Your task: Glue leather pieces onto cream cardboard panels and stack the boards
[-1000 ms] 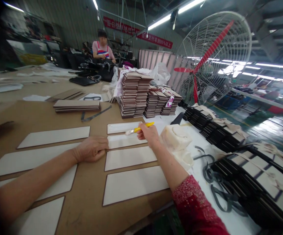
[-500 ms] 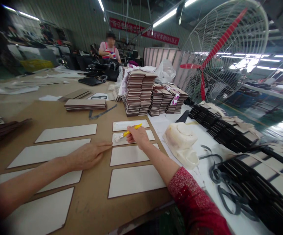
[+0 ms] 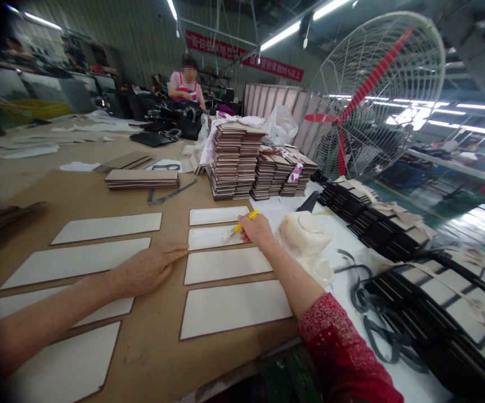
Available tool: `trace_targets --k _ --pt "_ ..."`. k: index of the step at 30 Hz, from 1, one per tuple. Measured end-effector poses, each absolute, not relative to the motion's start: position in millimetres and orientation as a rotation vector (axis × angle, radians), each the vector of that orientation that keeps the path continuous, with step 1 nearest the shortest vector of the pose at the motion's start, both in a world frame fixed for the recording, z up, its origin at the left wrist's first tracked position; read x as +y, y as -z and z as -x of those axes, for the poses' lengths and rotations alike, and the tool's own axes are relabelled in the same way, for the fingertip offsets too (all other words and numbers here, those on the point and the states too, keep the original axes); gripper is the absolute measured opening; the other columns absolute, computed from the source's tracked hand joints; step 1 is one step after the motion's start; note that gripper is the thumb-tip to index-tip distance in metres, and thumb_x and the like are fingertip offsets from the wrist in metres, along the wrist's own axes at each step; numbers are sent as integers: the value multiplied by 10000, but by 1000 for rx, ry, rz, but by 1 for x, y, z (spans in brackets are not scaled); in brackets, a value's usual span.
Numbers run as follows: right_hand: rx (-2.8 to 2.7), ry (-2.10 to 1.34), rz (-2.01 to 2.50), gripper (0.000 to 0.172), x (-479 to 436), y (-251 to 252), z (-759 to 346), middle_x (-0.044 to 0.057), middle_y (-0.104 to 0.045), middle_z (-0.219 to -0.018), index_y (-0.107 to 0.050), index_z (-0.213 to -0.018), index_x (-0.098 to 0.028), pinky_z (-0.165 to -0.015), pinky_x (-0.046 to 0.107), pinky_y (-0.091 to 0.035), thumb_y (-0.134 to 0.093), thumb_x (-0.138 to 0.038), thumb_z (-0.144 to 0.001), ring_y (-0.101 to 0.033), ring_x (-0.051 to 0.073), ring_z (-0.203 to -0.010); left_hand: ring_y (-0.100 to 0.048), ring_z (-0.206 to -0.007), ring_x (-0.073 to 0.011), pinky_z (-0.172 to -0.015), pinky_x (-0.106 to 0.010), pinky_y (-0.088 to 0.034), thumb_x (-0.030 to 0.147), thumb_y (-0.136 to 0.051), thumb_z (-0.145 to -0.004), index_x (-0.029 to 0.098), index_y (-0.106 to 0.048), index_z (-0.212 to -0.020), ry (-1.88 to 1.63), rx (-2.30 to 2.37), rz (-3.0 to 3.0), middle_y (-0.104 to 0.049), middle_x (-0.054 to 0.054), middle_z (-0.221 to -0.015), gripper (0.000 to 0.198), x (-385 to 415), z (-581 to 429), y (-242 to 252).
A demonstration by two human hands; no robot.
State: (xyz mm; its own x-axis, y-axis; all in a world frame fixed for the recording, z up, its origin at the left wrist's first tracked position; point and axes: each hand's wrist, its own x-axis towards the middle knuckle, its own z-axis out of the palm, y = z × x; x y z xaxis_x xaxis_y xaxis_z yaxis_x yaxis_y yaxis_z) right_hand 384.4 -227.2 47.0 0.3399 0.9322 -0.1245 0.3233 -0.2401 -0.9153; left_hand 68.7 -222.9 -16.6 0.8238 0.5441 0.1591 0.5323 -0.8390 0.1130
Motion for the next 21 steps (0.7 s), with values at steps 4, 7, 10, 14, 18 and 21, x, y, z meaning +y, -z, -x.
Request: trace_targets --k 4,7,10,14,18,21 --pt "-1151 -744 1888 281 -232 -48 -412 58 -700 -576 -657 -654 -166 -416 234 -509 -635 -346 -869 -627 153 -438 -523 -1347 -203 -1179 -342 -394 113 -393 -904 123 -532 -1422 -257 869 -2954 -537 -94 -1479 536 -221 -68 18" --pt "-1174 -629 1977 329 -235 -51 -427 65 -688 -550 -648 -595 -174 -457 239 -503 -621 -346 -873 -623 155 -441 -519 -1352 -207 -1179 -350 -395 105 -389 -898 126 -527 -1429 -244 869 -2942 -531 -90 -1485 549 -220 -67 19" --pt "-1190 -532 2035 364 -239 -56 -435 67 -663 -510 -628 -542 -187 -527 257 -514 -622 -344 -871 -632 171 -468 -513 -1359 -225 -1181 -386 -399 105 -389 -890 121 -526 -1432 -208 891 -2920 -525 -94 -1490 559 -220 -68 19" --pt "-1177 -462 2045 385 -244 -65 -440 47 -589 -420 -592 -493 -204 -606 266 -524 -655 -346 -845 -657 195 -524 -487 -1381 -239 -1199 -420 -373 99 -384 -881 105 -516 -1439 -146 897 -2905 -509 -106 -1501 574 -220 -69 17" --pt "-1120 -491 1927 266 -256 -75 -435 22 -639 -495 -645 -634 -193 -579 245 -530 -644 -348 -850 -655 168 -522 -486 -1381 -231 -1203 -405 -369 80 -387 -876 110 -509 -1439 -155 869 -2874 -501 -107 -1506 576 -218 -68 10" --pt "-1076 -599 1766 209 -272 -80 -422 6 -705 -649 -665 -821 -191 -519 215 -534 -596 -380 -876 -643 129 -516 -500 -1363 -231 -1185 -387 -395 58 -407 -870 132 -533 -1408 -199 838 -2862 -492 -103 -1506 557 -229 -67 -2"
